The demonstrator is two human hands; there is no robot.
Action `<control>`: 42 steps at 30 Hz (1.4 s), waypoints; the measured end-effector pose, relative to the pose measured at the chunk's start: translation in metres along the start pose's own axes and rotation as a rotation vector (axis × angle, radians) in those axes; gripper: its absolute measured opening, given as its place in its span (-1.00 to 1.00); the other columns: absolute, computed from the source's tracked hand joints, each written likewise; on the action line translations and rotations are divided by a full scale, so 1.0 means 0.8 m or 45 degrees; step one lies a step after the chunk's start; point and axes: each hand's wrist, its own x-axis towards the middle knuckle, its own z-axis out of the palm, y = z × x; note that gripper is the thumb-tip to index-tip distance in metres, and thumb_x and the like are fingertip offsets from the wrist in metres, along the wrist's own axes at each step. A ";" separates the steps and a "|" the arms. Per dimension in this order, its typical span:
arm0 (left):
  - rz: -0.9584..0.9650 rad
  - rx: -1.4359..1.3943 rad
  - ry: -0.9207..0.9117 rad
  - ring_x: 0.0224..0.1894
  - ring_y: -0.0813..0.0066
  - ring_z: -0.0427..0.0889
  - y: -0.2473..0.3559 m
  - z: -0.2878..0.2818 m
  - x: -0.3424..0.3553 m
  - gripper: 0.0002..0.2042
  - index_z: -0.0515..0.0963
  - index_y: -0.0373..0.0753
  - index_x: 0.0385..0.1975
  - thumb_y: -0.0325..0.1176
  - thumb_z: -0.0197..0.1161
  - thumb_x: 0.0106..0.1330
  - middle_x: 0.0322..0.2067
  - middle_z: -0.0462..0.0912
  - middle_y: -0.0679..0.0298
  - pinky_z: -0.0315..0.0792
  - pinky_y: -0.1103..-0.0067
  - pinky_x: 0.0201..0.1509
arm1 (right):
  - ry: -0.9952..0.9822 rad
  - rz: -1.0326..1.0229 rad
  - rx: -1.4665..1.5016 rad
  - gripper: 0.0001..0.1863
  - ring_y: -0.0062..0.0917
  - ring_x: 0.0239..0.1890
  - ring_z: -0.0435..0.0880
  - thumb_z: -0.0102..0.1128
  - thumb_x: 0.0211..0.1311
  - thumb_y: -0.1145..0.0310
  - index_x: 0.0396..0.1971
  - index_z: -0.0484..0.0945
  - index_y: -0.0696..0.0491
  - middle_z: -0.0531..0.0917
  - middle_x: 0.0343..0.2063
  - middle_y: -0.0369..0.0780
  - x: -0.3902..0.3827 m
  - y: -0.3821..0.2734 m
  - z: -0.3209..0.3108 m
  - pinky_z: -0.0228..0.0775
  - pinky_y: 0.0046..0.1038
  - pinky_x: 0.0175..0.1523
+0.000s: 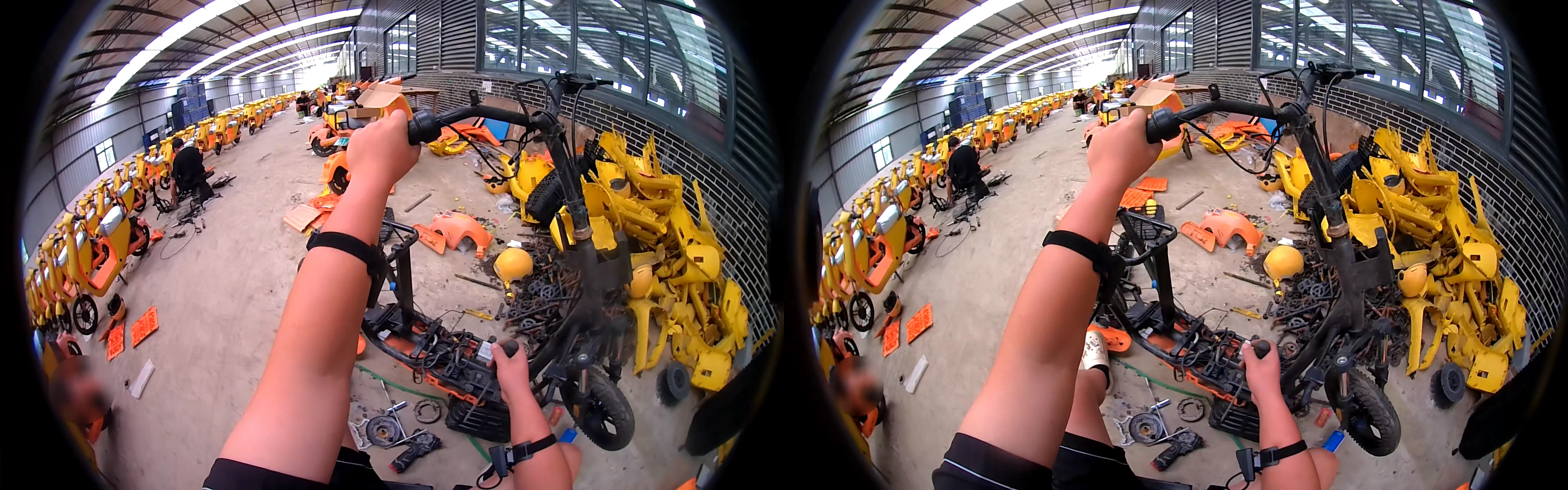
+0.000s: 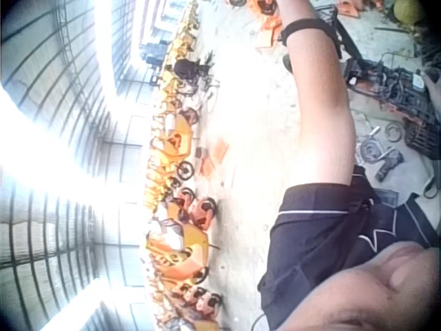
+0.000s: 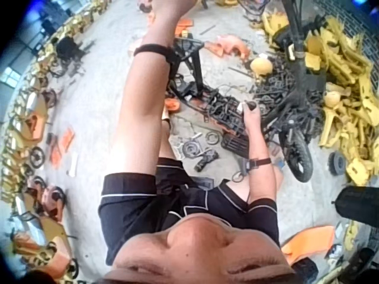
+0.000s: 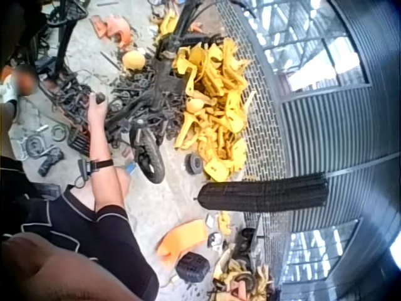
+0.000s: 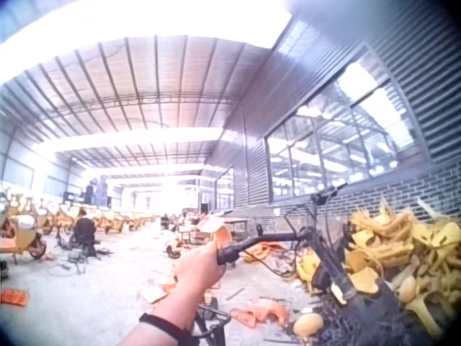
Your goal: The person manipulates electrical wires and connectors on a motorcycle frame by hand. They move wires around the chassis and press them into place.
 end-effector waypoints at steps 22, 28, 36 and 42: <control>0.022 -0.046 0.066 -0.32 0.08 0.76 -0.005 0.000 -0.002 -0.71 0.56 -0.15 -0.29 -0.20 0.45 0.07 -0.40 0.74 0.16 0.61 0.23 -0.25 | 0.483 -0.146 0.235 -0.68 -0.67 -0.50 0.48 -0.10 0.63 0.13 0.12 0.40 0.03 0.56 -0.29 -0.27 0.002 -0.023 -0.025 0.35 -0.59 -0.53; 0.019 -0.051 0.059 -0.31 0.10 0.76 -0.006 0.003 -0.006 -0.72 0.56 -0.15 -0.29 -0.21 0.44 0.07 -0.40 0.74 0.17 0.61 0.25 -0.23 | 0.526 -0.212 0.279 -0.69 -0.69 -0.52 0.46 -0.12 0.64 0.12 0.07 0.43 0.02 0.54 -0.31 -0.29 -0.003 -0.034 -0.021 0.31 -0.60 -0.56; 0.005 -0.050 0.039 -0.25 0.09 0.76 -0.003 0.002 -0.003 -0.74 0.57 -0.13 -0.27 -0.19 0.43 0.12 -0.36 0.75 0.16 0.60 0.24 -0.19 | 0.573 -0.217 0.306 -0.65 -0.68 -0.54 0.47 -0.12 0.63 0.14 0.16 0.39 0.06 0.56 -0.29 -0.25 0.006 -0.028 -0.022 0.31 -0.58 -0.56; 0.047 -0.020 0.087 -0.27 0.11 0.77 -0.005 0.006 -0.004 -0.71 0.57 -0.16 -0.30 -0.21 0.47 0.07 -0.37 0.75 0.16 0.62 0.25 -0.20 | 0.548 -0.176 0.302 -0.66 -0.70 -0.55 0.47 -0.11 0.62 0.15 0.13 0.39 0.07 0.55 -0.32 -0.25 0.007 -0.033 -0.014 0.32 -0.59 -0.57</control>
